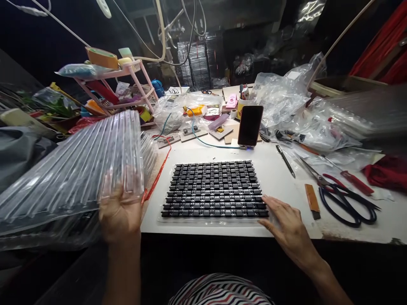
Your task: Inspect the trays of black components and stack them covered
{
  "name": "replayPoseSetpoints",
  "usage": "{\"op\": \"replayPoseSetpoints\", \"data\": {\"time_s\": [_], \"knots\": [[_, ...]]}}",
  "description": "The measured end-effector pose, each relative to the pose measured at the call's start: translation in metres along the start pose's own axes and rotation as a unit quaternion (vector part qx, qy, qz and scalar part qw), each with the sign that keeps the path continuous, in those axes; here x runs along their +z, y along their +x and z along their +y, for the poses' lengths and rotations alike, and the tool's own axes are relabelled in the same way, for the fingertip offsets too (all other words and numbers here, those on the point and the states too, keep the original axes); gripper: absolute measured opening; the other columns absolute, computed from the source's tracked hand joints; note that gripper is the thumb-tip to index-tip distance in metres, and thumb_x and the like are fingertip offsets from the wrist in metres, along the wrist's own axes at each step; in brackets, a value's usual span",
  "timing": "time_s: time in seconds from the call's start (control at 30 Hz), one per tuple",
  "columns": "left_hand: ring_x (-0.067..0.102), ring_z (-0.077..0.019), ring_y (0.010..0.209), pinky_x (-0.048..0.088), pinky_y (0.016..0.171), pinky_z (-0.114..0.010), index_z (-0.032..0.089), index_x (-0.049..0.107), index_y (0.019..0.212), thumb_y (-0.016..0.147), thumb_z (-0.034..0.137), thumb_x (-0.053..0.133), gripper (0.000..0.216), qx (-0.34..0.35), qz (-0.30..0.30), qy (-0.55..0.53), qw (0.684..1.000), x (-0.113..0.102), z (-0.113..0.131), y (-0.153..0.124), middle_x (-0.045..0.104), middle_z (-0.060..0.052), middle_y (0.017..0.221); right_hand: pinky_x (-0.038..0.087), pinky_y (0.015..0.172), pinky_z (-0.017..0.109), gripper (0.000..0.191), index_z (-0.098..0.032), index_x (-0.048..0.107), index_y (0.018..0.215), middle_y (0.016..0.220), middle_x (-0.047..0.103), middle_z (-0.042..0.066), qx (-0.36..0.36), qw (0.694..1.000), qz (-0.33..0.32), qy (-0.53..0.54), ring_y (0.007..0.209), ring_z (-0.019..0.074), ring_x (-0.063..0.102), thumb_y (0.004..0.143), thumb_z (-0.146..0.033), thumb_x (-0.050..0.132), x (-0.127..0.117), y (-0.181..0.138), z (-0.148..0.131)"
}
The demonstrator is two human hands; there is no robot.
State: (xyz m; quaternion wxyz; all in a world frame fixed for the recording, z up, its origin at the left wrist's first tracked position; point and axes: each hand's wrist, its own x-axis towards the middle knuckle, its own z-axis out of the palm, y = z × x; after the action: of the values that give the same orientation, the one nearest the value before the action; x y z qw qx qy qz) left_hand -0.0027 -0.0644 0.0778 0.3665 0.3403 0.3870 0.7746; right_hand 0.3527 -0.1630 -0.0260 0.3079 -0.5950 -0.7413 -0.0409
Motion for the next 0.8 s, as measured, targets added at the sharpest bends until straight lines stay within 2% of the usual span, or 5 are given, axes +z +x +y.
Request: {"op": "replayPoseSetpoints", "data": {"time_s": [0.2, 0.37, 0.53, 0.63, 0.8], "knots": [[0.070, -0.0230, 0.088, 0.056, 0.085, -0.041, 0.030, 0.041, 0.133, 0.076, 0.025, 0.071, 0.064, -0.055, -0.069, 0.065, 0.994, -0.015, 0.002, -0.029, 0.073, -0.007, 0.095, 0.039, 0.091, 0.045, 0.051, -0.023, 0.044, 0.135, 0.137, 0.051, 0.009, 0.008, 0.997, -0.079, -0.003, 0.127, 0.0263, 0.044, 0.094, -0.051, 0.036, 0.007, 0.034, 0.005], [0.068, -0.0191, 0.059, 0.059, 0.059, -0.036, 0.032, 0.042, 0.126, 0.072, 0.036, 0.075, 0.063, -0.108, -0.090, 0.072, 0.987, -0.027, 0.007, -0.035, 0.069, 0.002, 0.073, 0.033, 0.099, 0.055, 0.049, -0.025, 0.054, 0.126, 0.126, 0.060, 0.009, 0.085, 0.989, -0.014, 0.118, 0.123, 0.0302, 0.048, 0.090, -0.056, 0.041, 0.000, 0.049, -0.001], [0.057, -0.0131, 0.047, 0.052, 0.046, -0.028, 0.025, 0.046, 0.122, 0.068, 0.037, 0.076, 0.062, -0.235, -0.121, 0.112, 0.958, -0.039, -0.012, -0.024, 0.060, 0.005, 0.067, 0.053, 0.068, 0.039, 0.054, -0.026, 0.046, 0.134, 0.101, 0.068, 0.007, 0.253, 0.823, 0.037, 0.507, 0.083, 0.0222, 0.065, 0.090, -0.057, 0.039, -0.027, 0.064, -0.011], [0.059, -0.0139, 0.061, 0.053, 0.058, -0.029, 0.019, 0.054, 0.118, 0.076, 0.042, 0.064, 0.049, -0.173, -0.130, 0.265, 0.940, -0.049, -0.036, -0.014, 0.060, 0.000, 0.077, 0.043, 0.043, 0.027, 0.061, -0.020, 0.053, 0.128, 0.068, 0.060, 0.000, 0.324, 0.788, -0.015, 0.523, 0.052, 0.0139, 0.053, 0.077, -0.052, 0.064, -0.030, 0.067, -0.012], [0.058, -0.0223, 0.091, 0.042, 0.095, -0.041, 0.016, 0.069, 0.100, 0.073, 0.038, 0.065, 0.035, -0.068, -0.138, 0.424, 0.892, -0.059, -0.064, -0.006, 0.055, -0.005, 0.089, 0.034, 0.035, 0.024, 0.071, -0.017, 0.056, 0.127, 0.054, 0.046, -0.005, 0.356, 0.835, -0.094, 0.410, 0.043, 0.0106, 0.041, 0.071, -0.058, 0.067, -0.023, 0.043, -0.003]]}}
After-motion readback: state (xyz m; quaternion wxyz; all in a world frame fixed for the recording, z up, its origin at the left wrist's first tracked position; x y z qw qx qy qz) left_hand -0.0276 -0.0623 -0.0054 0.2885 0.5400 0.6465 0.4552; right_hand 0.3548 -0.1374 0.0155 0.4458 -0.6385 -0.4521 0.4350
